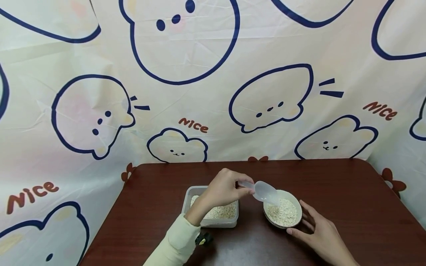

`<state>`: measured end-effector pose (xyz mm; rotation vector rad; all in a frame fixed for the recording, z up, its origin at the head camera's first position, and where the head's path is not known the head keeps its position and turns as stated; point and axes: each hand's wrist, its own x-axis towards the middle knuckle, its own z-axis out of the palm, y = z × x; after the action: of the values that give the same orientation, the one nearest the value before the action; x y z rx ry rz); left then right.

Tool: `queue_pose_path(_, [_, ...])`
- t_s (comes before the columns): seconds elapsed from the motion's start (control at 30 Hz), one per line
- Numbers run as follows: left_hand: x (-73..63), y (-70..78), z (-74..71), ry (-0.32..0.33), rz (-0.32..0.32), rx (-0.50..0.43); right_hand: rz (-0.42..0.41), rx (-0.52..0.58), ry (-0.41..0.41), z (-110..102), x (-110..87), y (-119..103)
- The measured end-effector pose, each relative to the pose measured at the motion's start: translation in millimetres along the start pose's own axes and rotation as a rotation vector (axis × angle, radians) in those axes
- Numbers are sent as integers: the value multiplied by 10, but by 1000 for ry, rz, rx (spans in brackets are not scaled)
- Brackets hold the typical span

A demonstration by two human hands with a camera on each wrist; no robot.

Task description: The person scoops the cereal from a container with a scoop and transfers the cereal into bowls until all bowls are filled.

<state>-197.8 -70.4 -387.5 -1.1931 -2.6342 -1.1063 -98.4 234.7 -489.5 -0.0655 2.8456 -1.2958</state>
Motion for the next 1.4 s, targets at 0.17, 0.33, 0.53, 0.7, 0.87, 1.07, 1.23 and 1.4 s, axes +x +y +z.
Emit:
queue_pose_path(0.17, [-55, -39, -26, 18, -27, -40, 19, -21, -10, -19, 8, -4])
queue_pose_path(0.33, [-153, -105, -73, 63, -55, -84, 16, -53, 15, -51, 10, -40])
queue_pose_path(0.53, [-311, -197, -190, 134, -105, -114, 0, -100, 58, -89, 24, -140])
queue_pose_path(0.7, [-446, -284, -286, 174, -139, -126, -26, -126, 74, -93, 19, -222])
queue_pose_path(0.87, [-608, -370, -376, 215, -169, -124, -72, -164, 121, -72, -10, -294])
queue_pose_path(1.07, [-785, -444, -473, 269, -207, -140, -129, -92, 161, -44, -23, -375])
queue_pose_path(1.23, [-911, -504, -541, 309, -238, -137, -199, -20, 209, 14, -34, -475])
queue_pose_path(1.4, [-1025, -558, -603, 339, -259, -115, -242, 13, 218, 87, -54, -594])
